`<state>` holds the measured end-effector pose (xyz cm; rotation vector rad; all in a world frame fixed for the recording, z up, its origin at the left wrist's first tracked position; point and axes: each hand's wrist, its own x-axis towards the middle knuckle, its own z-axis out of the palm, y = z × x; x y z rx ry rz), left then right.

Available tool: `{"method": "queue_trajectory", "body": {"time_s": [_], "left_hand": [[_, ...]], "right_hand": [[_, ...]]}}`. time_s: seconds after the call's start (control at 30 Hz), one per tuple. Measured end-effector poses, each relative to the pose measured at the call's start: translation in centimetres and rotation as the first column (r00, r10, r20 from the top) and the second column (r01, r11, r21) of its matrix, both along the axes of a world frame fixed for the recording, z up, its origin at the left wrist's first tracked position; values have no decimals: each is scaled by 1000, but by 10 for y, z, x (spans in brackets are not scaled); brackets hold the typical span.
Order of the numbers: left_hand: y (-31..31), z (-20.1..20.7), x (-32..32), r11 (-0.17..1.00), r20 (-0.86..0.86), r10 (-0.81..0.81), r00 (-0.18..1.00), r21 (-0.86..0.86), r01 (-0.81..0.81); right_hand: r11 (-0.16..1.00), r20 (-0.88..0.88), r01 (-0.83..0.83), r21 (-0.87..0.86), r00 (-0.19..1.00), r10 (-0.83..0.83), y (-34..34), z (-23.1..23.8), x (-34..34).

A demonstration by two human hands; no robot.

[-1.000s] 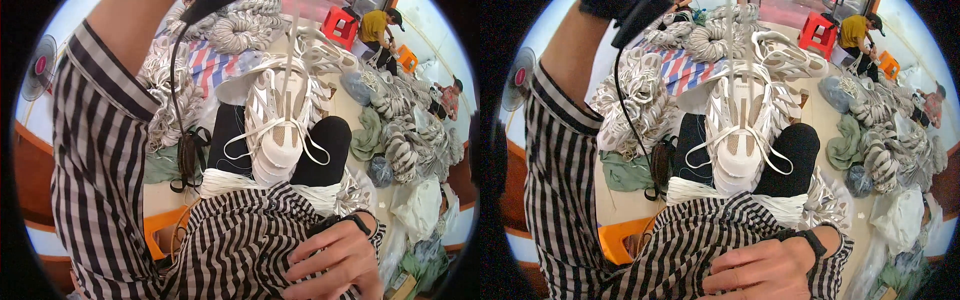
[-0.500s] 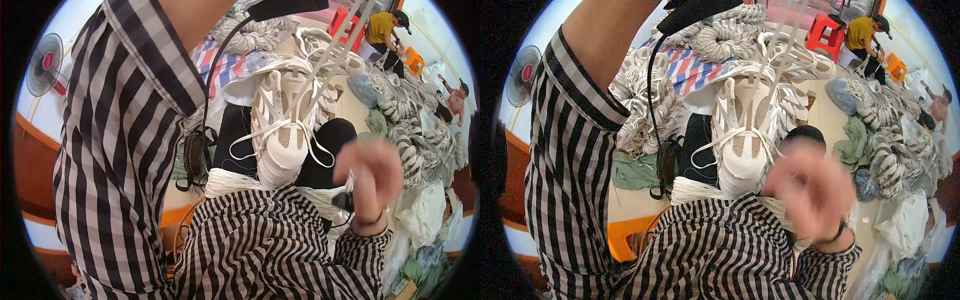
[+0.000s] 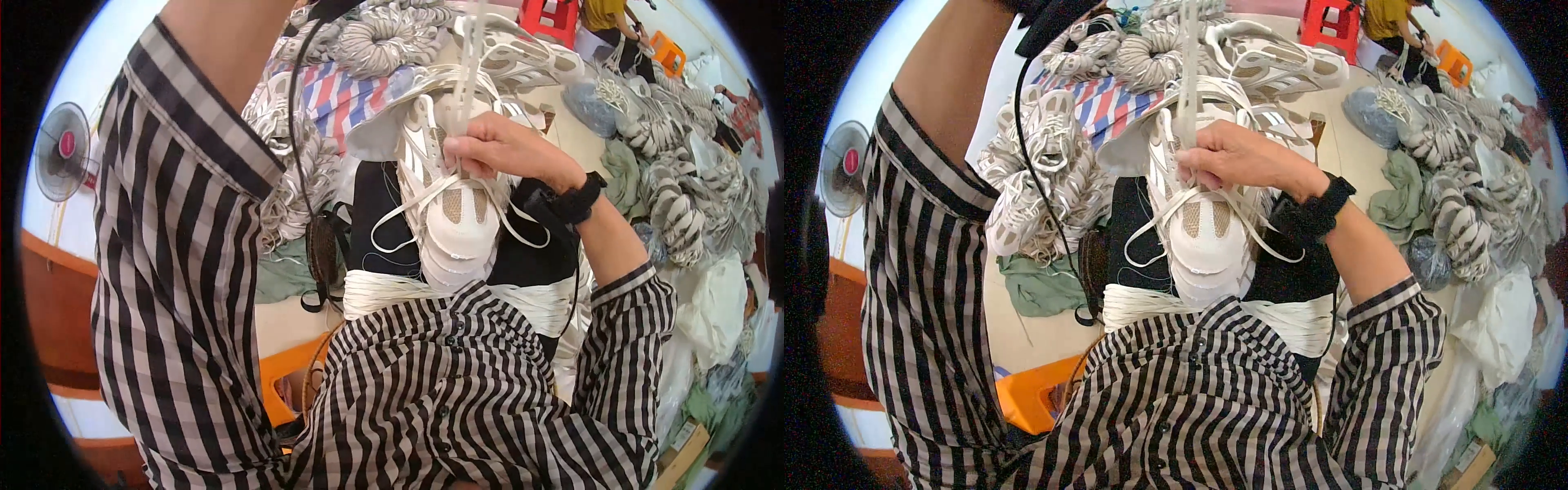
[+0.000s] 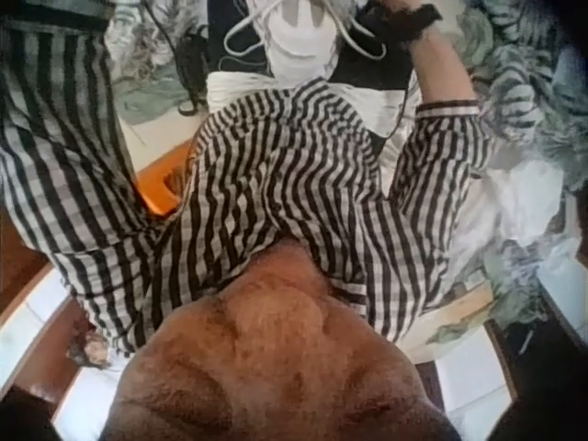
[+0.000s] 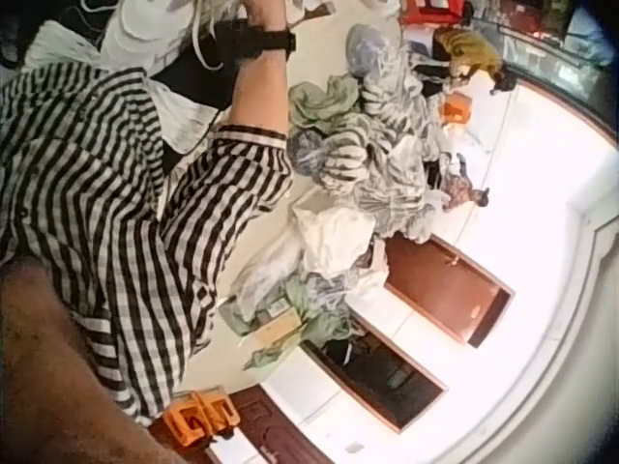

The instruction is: Lacing white athletic shoes in a shoe manufacturing environment.

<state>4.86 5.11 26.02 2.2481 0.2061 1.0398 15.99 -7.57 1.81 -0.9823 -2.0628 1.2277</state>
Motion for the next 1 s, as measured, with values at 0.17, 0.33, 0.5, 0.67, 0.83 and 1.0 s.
{"method": "queue_trajectory", "body": {"time_s": [0.17, 0.33, 0.5, 0.67, 0.83, 1.0], "left_hand": [[-6, -64, -14, 321, 393, 388, 834, 790, -522], [-130, -247, -46, 667, 24, 30, 999, 744, -38], [-161, -314, -54, 837, -160, 113, 981, 547, -7], [-160, -335, -53, 876, -200, 133, 971, 481, -21], [-165, -339, -57, 883, -242, 131, 961, 470, -2], [-170, -333, -55, 875, -171, 131, 977, 483, -33]], "right_hand": [[999, -101, 42, -32, 994, -45, 3, -10, 5], [998, -122, 64, 16, 991, -62, 5, -11, -2], [985, 29, 165, -56, 986, -164, -6, -2, -15], [845, -166, 201, 496, 977, -136, 7, 86, -14], [901, -481, 343, 266, 857, -185, -2, 165, 0], [894, -467, 368, 255, 857, -219, -11, 168, -2]]}}
